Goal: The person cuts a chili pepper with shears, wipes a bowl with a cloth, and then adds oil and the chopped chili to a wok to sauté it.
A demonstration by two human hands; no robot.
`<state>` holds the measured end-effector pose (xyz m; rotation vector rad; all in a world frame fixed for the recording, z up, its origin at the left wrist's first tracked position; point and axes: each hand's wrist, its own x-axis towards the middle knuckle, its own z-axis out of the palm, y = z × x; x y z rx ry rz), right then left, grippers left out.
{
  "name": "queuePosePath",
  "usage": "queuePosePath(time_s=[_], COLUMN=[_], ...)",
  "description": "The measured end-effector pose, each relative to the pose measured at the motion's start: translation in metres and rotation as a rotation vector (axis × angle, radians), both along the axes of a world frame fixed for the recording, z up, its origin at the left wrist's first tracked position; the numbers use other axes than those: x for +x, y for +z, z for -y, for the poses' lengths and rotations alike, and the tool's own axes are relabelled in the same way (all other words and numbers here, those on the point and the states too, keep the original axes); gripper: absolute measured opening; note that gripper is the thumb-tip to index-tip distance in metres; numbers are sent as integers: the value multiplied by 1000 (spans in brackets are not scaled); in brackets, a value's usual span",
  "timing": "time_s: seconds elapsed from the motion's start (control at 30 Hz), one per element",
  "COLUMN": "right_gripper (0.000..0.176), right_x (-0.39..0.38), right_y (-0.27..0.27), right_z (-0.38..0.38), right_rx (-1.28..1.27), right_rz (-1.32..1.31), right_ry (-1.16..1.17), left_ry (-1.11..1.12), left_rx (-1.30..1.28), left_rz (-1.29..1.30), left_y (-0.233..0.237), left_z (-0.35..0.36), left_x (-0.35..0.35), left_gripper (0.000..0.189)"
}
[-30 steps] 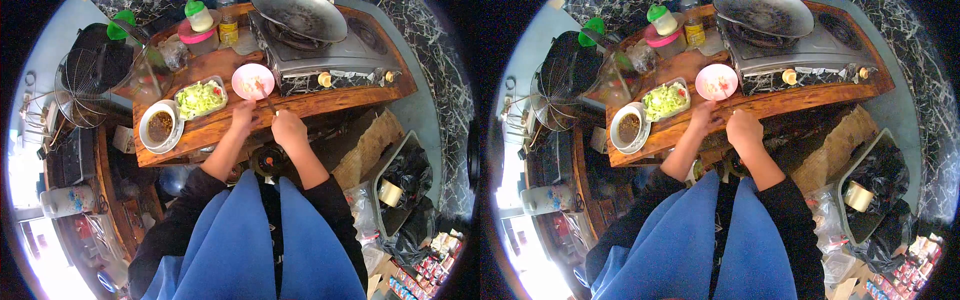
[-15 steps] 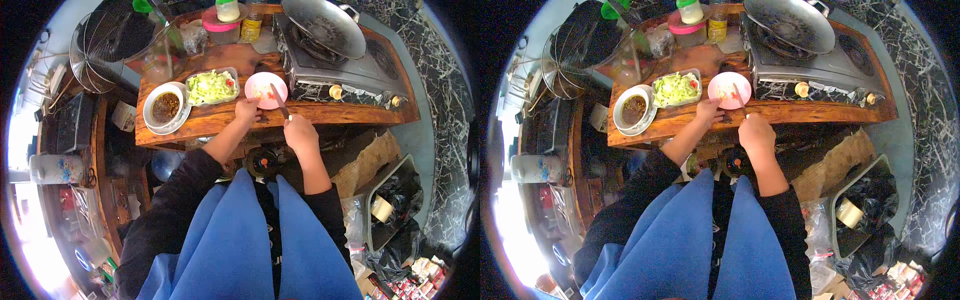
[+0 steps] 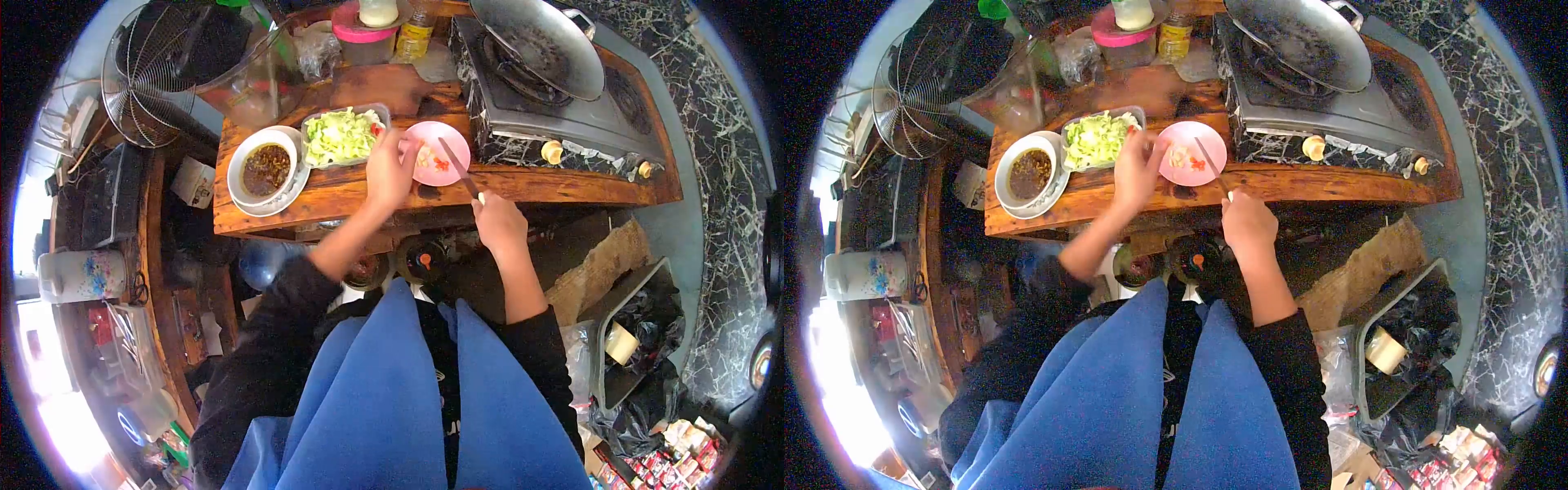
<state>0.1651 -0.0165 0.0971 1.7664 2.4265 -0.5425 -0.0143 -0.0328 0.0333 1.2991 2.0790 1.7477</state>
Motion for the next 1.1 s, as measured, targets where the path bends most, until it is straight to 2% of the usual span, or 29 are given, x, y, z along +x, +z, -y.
queuePosePath(time_s=[0.07, 0.1, 0.13, 0.17, 0.2, 0.27, 0.53, 0.8, 0.9, 1.1], right_gripper=[24, 23, 23, 24, 25, 27, 29, 29, 29, 28], right_x=[-1, 0, 1, 1, 1, 0, -9, -13, -14, -20], right_y=[-6, -3, 1, 7, 12, 15, -5, 3, 3, 6], right_z=[-1, 5, 9, 14, 15, 11, 8, 16, 17, 21], right_rx=[-10, 2, 7, -6, -21, -39, -100, -93, -112, -93], right_rz=[30, 21, 25, 17, 11, 8, -49, -15, -2, 35], right_ry=[62, 87, 88, 16, -57, -132, -109, -123, -143, -117], left_ry=[-141, -138, -197, -257, -258, -233, -153, -85, -78, -45], left_rx=[-177, -171, -230, -291, -288, -438, -614, -577, -442, -453], left_rz=[-290, -288, -405, -524, -519, -770, -758, -877, -831, -846], left_y=[6, 4, 1, -3, -8, -19, -39, -36, -41, -38], left_z=[-27, -38, -47, -54, -58, -64, -64, -59, -58, -61], left_x=[-18, -23, -26, -26, -24, -18, -3, 1, 1, -3], left_gripper=[15, 15, 15, 14, 14, 4, 11, 9, 9, 11])
